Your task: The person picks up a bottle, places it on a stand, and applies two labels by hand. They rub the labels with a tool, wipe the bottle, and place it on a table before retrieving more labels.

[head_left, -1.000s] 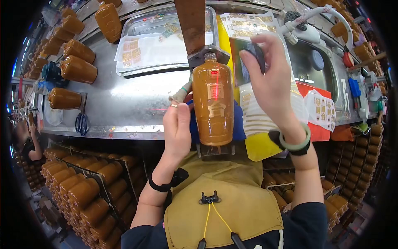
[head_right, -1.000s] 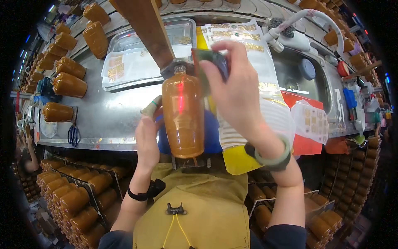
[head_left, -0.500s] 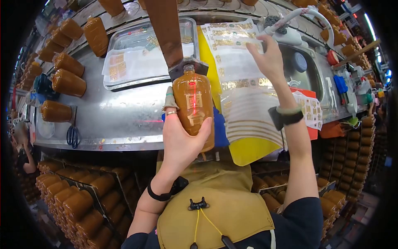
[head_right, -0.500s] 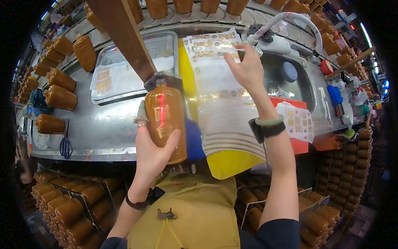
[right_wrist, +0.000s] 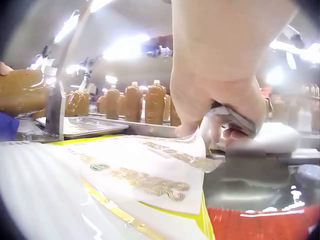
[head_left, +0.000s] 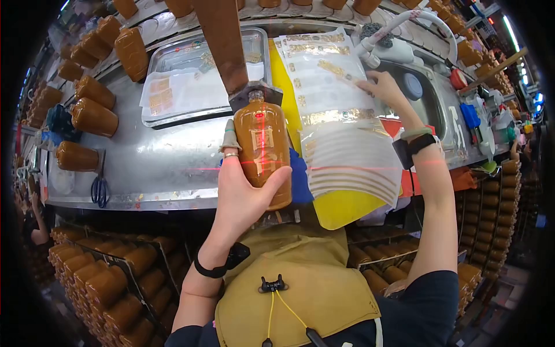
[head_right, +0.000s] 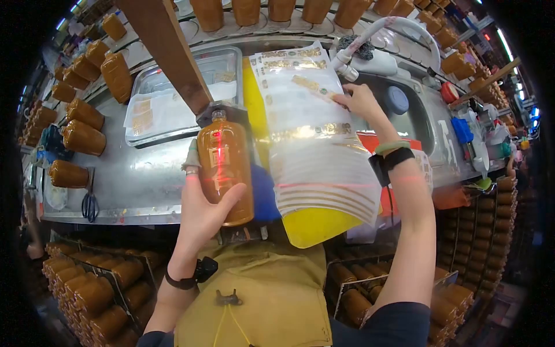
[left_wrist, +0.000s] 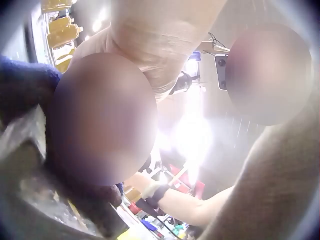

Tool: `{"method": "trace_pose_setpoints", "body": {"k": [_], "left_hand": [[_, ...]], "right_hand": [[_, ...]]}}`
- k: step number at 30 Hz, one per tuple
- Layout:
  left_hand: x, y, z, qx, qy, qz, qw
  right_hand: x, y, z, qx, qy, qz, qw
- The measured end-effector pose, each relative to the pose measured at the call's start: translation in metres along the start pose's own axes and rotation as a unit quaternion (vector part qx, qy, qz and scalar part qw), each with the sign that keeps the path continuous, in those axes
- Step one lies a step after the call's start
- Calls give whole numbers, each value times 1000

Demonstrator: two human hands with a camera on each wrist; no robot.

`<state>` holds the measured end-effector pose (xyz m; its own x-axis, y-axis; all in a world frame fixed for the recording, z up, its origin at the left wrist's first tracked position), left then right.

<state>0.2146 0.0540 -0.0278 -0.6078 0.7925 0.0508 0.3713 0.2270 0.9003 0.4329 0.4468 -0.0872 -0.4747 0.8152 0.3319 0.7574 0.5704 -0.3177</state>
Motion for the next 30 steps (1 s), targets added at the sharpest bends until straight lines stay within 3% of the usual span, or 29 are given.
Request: {"method": "trace_pose_setpoints", "body": {"k": [2, 3, 6, 8, 12, 14, 15, 17, 18, 20, 22, 24, 27, 30], "left_hand": [[-1, 0, -7, -196, -4, -31, 980], [-4, -7, -13, -219, 45, -42, 974], [3, -12, -39, -231, 87, -49, 968], [10, -12, -46, -215, 89, 23, 972], [15, 15, -40, -318, -12, 108, 942], [9, 48, -19, -345, -54, 107, 931], [6, 47, -20, -350, -72, 98, 929], [1, 41, -22, -390, -115, 36, 913], [-2, 36, -26, -424, -140, -16, 895], [-13, 26, -45, -406, -137, -29, 903], [-23, 8, -54, -323, -125, -33, 937], [-27, -9, -50, -348, -96, -54, 931], [-28, -30, -47, -269, -43, -94, 957], [-26, -37, -41, -302, -35, -115, 946]], "right_hand": [[-6, 6, -5, 88, -146, 135, 976], [-5, 20, -7, 56, -123, 97, 986], [-15, -28, -58, 51, -160, 76, 983], [-27, -83, -89, 118, -170, 36, 978], [-60, -169, -109, 344, -159, -76, 922], [-87, -246, -135, 484, -207, -103, 844], [-95, -260, -144, 485, -207, -104, 843], [-108, -276, -154, 506, -299, -54, 807], [-113, -273, -153, 506, -299, -55, 807], [-126, -255, -144, 454, -289, -54, 841], [-143, -248, -137, 450, -323, -1, 833], [-160, -236, -114, 397, -287, 3, 872], [-178, -226, -85, 381, -247, 12, 891], [-187, -224, -73, 373, -196, 8, 907]]}}
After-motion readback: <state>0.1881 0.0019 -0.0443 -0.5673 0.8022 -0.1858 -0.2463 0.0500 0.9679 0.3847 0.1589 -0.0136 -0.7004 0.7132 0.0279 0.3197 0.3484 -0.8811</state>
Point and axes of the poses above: each hand's wrist, its own x-axis towards the middle knuckle, its own z-axis out of the palm, y = z × x, the point moved 2 cm from there along x, towards the middle knuckle, and after that the axes turned 9 degrees about y, right-handed, at the moved point
